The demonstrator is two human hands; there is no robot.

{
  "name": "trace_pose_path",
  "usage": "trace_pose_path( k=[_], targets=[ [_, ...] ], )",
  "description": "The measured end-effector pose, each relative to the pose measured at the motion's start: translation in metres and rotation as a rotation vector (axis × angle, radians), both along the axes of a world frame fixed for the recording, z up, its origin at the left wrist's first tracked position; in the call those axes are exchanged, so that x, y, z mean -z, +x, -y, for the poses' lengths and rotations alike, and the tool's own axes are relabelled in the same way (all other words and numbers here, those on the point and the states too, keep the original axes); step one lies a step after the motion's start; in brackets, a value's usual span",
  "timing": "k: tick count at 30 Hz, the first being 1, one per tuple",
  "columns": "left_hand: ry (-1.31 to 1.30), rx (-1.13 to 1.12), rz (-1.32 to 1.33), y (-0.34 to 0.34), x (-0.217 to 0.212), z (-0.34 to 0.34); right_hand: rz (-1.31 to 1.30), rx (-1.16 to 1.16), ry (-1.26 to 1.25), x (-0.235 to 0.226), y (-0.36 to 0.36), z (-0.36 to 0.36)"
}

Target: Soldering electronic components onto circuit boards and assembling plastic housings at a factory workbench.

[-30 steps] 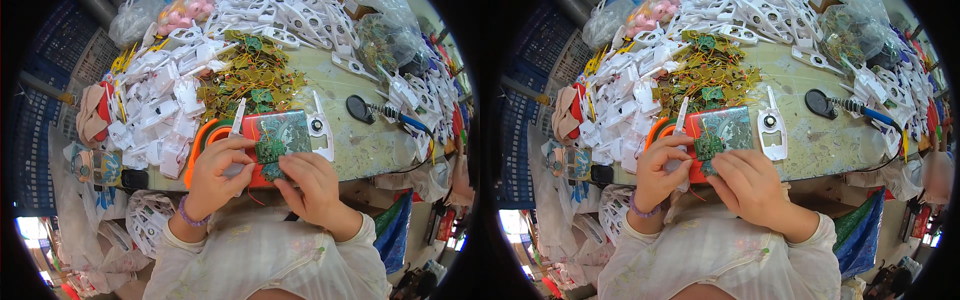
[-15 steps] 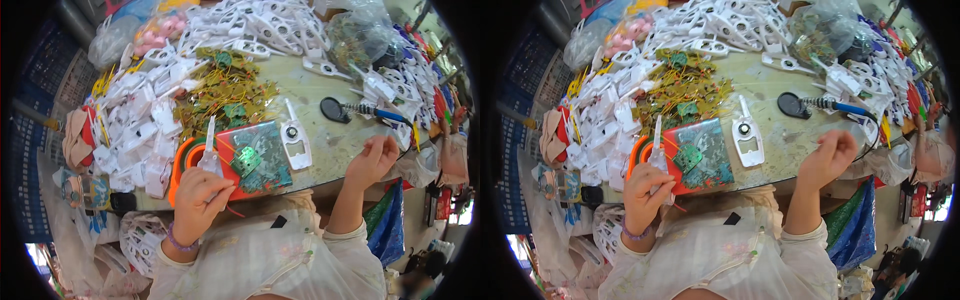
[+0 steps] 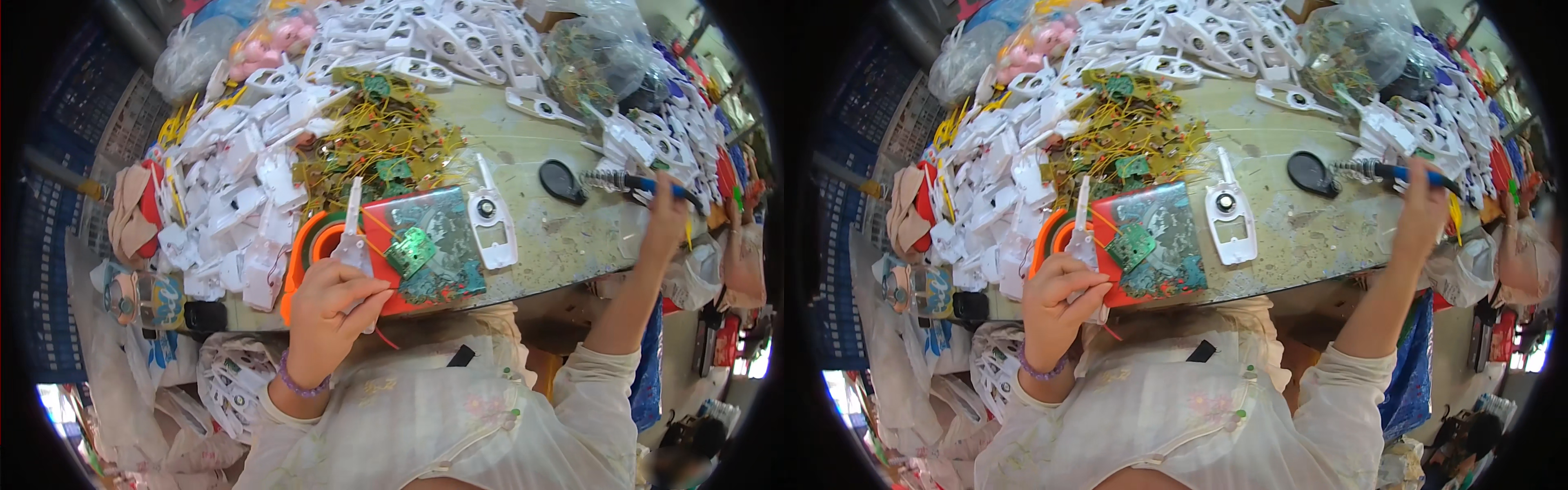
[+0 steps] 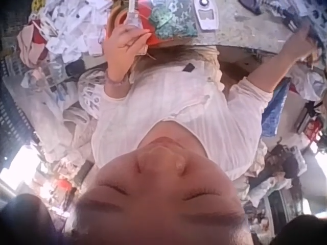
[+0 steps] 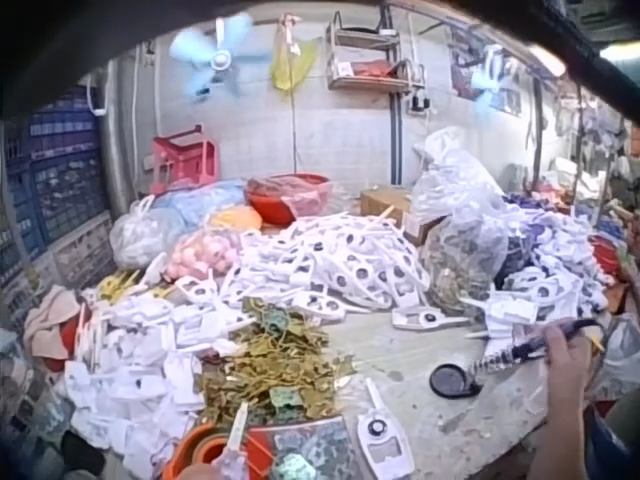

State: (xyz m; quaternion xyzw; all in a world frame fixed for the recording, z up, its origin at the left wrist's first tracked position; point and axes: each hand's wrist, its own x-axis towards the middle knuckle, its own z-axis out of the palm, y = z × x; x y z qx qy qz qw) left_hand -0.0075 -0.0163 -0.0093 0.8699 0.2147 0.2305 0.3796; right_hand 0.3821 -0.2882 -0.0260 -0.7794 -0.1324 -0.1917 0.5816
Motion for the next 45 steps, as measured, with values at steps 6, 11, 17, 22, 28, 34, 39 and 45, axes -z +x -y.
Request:
trace_pose_path(
  k=[6,11,17,22,28,34,39,45],
  targets=[
    [0.12,0.064,0.241,0.013,0.002,-0.004,0.797,0.731,-0.671,-0.03,-0.055,0.061],
    [0.291,0.113,0.194,0.021,-0.001,-0.004,0.593,-0.003,0.408,-0.026,-0.134,0.045],
    [0.375,0.079,0.171,0.025,0.0,0.0,0.649,-0.71,0.508,-0.003,-0.185,-0.029],
    [0.389,0.055,0.124,0.022,-0.001,0.004,0.692,-1.021,0.389,-0.004,-0.188,-0.053],
    [0.379,0.072,0.112,0.022,-0.002,0.004,0.68,-1.105,0.324,-0.001,-0.193,-0.062],
    [0.389,0.075,0.102,0.023,-0.004,0.005,0.662,-1.105,0.316,0.001,-0.196,-0.065],
    [0.389,0.081,0.097,0.022,-0.004,0.005,0.664,-1.075,0.34,0.002,-0.197,-0.067],
    [0.409,0.086,0.09,0.022,-0.004,0.005,0.667,-1.068,0.349,0.004,-0.198,-0.069]
  ],
)
